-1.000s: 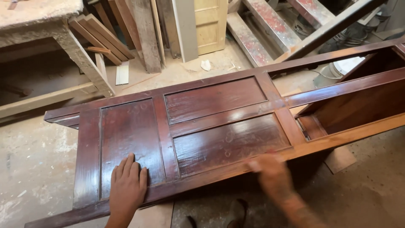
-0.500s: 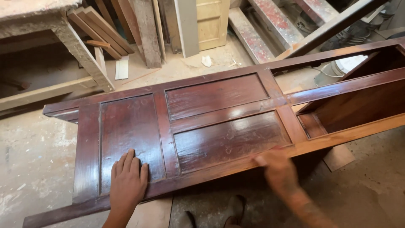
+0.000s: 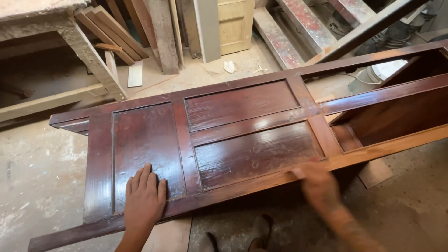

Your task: Sanding the wooden surface of a cabinet frame and panels using sandpaper

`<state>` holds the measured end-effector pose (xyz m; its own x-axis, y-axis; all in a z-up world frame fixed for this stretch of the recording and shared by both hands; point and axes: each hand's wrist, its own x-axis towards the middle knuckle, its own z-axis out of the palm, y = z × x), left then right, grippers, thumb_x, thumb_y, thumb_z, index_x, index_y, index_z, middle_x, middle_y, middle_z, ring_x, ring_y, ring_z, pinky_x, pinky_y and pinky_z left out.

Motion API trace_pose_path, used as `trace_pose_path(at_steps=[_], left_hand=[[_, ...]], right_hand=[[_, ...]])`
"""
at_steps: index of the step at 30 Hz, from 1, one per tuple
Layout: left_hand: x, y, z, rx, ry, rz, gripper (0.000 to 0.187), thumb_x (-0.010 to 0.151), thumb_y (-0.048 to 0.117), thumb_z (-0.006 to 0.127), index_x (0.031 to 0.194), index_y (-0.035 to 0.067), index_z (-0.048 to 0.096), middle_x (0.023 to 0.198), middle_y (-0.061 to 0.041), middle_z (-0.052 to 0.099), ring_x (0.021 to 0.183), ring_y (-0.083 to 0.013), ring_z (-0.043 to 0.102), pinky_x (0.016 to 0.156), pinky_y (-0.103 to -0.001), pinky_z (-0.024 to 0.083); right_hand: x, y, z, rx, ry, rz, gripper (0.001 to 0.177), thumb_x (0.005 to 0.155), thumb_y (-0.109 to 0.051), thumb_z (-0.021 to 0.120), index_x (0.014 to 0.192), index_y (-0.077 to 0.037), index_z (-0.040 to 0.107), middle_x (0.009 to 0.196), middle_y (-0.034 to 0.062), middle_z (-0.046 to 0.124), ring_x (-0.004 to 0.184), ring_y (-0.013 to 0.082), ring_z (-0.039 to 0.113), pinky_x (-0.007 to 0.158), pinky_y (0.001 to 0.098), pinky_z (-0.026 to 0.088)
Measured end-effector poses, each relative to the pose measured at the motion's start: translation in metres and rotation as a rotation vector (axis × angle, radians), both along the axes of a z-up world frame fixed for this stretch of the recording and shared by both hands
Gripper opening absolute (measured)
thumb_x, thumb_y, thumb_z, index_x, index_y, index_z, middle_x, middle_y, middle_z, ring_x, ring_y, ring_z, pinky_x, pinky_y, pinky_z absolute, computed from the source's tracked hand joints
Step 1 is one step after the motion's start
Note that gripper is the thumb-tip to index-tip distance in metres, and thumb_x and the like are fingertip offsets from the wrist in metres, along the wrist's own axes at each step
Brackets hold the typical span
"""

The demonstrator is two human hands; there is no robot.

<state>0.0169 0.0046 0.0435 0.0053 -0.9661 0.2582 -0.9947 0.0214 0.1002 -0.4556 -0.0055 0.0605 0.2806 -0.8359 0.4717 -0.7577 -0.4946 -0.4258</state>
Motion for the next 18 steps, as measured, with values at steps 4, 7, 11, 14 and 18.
trace_pose_path(at_steps=[4,7,11,14,18], left_hand=[[0.001,0.000,0.003,-0.088,-0.047,-0.021,0.032,0.098,0.040,0.052,0.104,0.011,0.063,0.152,-0.011,0.057,0.140,-0.0299,0.052,0.114,-0.047,0.040],[-0.001,-0.004,0.007,-0.081,-0.038,-0.026,0.031,0.097,0.038,0.054,0.103,0.010,0.064,0.153,-0.011,0.057,0.140,-0.0308,0.051,0.114,-0.048,0.040],[0.003,0.004,0.005,-0.096,-0.011,-0.044,0.027,0.096,0.035,0.055,0.102,0.011,0.063,0.152,-0.011,0.058,0.140,-0.0315,0.053,0.116,-0.049,0.041],[-0.001,0.000,0.005,-0.099,-0.044,-0.038,0.027,0.097,0.037,0.054,0.101,0.012,0.062,0.153,-0.009,0.059,0.141,-0.0302,0.053,0.114,-0.047,0.042],[-0.003,0.000,0.006,-0.079,-0.027,-0.020,0.030,0.098,0.039,0.054,0.103,0.011,0.064,0.154,-0.008,0.058,0.140,-0.0298,0.053,0.115,-0.046,0.042]], right_hand=[[0.034,0.012,0.013,-0.055,-0.033,-0.076,0.039,0.095,0.008,0.048,0.104,-0.014,0.078,0.096,0.0023,0.074,0.089,0.0217,0.067,0.101,0.0374,0.045],[0.135,0.027,0.015,-0.045,-0.082,0.080,0.038,0.095,-0.006,0.043,0.104,-0.022,0.076,0.097,-0.0014,0.071,0.090,0.0234,0.065,0.082,0.0415,0.040],[0.139,0.025,0.023,0.014,-0.138,0.240,0.026,0.099,-0.012,0.053,0.105,-0.019,0.077,0.100,-0.0014,0.076,0.091,0.0223,0.067,0.083,0.0363,0.048],[0.011,0.002,0.019,0.006,-0.072,0.021,0.028,0.102,-0.022,0.053,0.102,-0.012,0.079,0.094,0.0012,0.080,0.086,0.0223,0.070,0.085,0.0376,0.048],[-0.084,-0.016,0.033,0.028,0.080,-0.078,0.032,0.102,-0.001,0.045,0.096,-0.010,0.075,0.089,0.0034,0.073,0.086,0.0261,0.062,0.092,0.0379,0.044]])
